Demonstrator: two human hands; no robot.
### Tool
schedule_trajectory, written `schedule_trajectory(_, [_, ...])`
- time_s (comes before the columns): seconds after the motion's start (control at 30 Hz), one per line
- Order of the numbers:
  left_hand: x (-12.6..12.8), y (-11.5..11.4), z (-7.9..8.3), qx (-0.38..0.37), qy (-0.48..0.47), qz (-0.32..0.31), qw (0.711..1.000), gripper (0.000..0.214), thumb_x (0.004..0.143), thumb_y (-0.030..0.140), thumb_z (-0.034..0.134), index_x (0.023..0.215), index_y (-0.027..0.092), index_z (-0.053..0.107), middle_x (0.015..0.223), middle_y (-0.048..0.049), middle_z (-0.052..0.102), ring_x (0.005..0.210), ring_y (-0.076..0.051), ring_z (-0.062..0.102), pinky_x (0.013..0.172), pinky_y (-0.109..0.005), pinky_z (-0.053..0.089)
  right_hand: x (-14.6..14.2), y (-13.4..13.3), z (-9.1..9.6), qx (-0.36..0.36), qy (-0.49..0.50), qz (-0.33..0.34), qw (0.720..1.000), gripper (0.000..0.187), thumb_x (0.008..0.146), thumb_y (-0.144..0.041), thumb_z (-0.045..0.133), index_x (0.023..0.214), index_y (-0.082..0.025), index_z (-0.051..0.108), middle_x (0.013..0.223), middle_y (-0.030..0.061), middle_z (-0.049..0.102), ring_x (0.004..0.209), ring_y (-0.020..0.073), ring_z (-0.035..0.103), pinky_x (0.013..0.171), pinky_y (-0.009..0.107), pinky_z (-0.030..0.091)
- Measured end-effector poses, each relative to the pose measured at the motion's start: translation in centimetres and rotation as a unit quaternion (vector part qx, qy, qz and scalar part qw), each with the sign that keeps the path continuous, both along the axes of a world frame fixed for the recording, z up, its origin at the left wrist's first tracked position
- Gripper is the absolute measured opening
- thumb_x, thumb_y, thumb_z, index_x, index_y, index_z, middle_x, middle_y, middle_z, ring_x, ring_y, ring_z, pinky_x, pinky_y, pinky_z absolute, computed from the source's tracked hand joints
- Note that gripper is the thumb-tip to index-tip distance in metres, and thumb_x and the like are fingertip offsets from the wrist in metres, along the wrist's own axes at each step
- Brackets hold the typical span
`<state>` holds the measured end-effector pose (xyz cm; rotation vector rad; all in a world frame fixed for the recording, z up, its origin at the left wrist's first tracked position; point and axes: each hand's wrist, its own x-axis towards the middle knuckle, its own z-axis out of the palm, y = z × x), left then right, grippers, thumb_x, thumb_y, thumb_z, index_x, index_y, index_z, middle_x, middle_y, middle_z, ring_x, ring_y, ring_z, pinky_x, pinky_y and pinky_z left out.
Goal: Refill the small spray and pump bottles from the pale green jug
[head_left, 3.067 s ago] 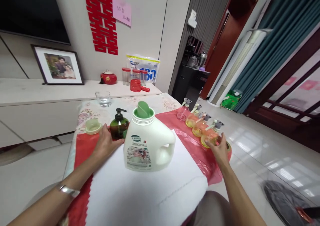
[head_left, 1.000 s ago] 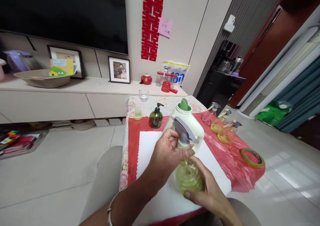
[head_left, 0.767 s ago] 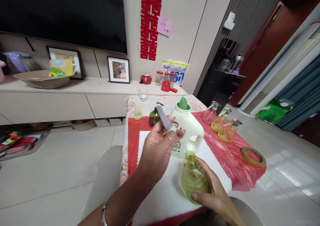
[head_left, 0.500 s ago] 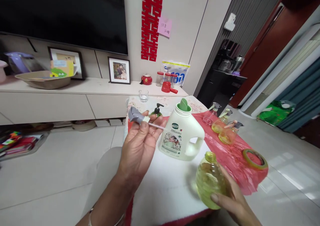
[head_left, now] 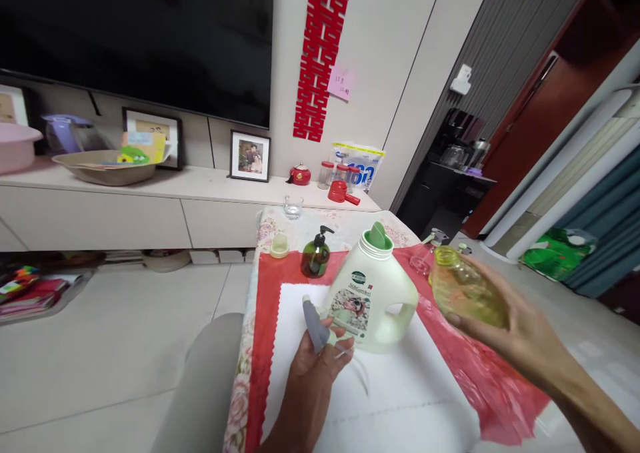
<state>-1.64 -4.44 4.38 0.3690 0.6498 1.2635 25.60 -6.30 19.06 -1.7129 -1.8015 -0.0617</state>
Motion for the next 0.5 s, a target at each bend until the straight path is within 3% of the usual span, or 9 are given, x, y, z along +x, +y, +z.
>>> schedule_trajectory(0.17, [0.1, 0.2, -1.1, 0.001, -0.014, -0.023, 1.0, 0.05, 0.065, 0.037, 0.093, 0.108, 0.022, 0.071, 0.1, -0.0067, 0.072, 0.096, -0.029, 0.073, 0.094, -0.044, 0.054, -1.7, 2.7, 2.7, 0.008, -0.131, 0.037, 0.991, 0.082, 0.088, -0.072, 0.059, 0.15, -0.021, 0.045, 0.141, 0.0118, 0.049, 0.123, 0.0316, 0.054, 0.096, 0.041, 0.053])
schedule_trajectory(0.37, [-0.1, 0.2, -1.4, -0.016, -0.026, -0.004, 1.0, 0.051, 0.064, 0.038, 0.093, 0.108, 0.023, 0.072, 0.098, -0.0074, 0.075, 0.096, -0.028, 0.073, 0.094, -0.044, 0.054, -1.8, 5.0, 3.5, 0.005, -0.204, 0.064, 0.977, 0.077, 0.09, -0.069, 0.057, 0.151, -0.025, 0.042, 0.134, 0.0081, 0.053, 0.116, 0.0287, 0.055, 0.091, 0.043, 0.052])
schedule_trajectory(0.5, [-0.5, 0.3, -1.7, -0.021, -0.028, -0.027, 0.999, 0.049, 0.065, 0.037, 0.093, 0.108, 0.024, 0.072, 0.098, -0.0065, 0.075, 0.097, -0.027, 0.073, 0.096, -0.044, 0.054, -1.9, 5.7, 4.1, 0.004, -0.238, 0.087, 0.967, 0.073, 0.091, -0.061, 0.057, 0.152, -0.025, 0.039, 0.128, 0.0085, 0.054, 0.113, 0.0264, 0.052, 0.089, 0.041, 0.052])
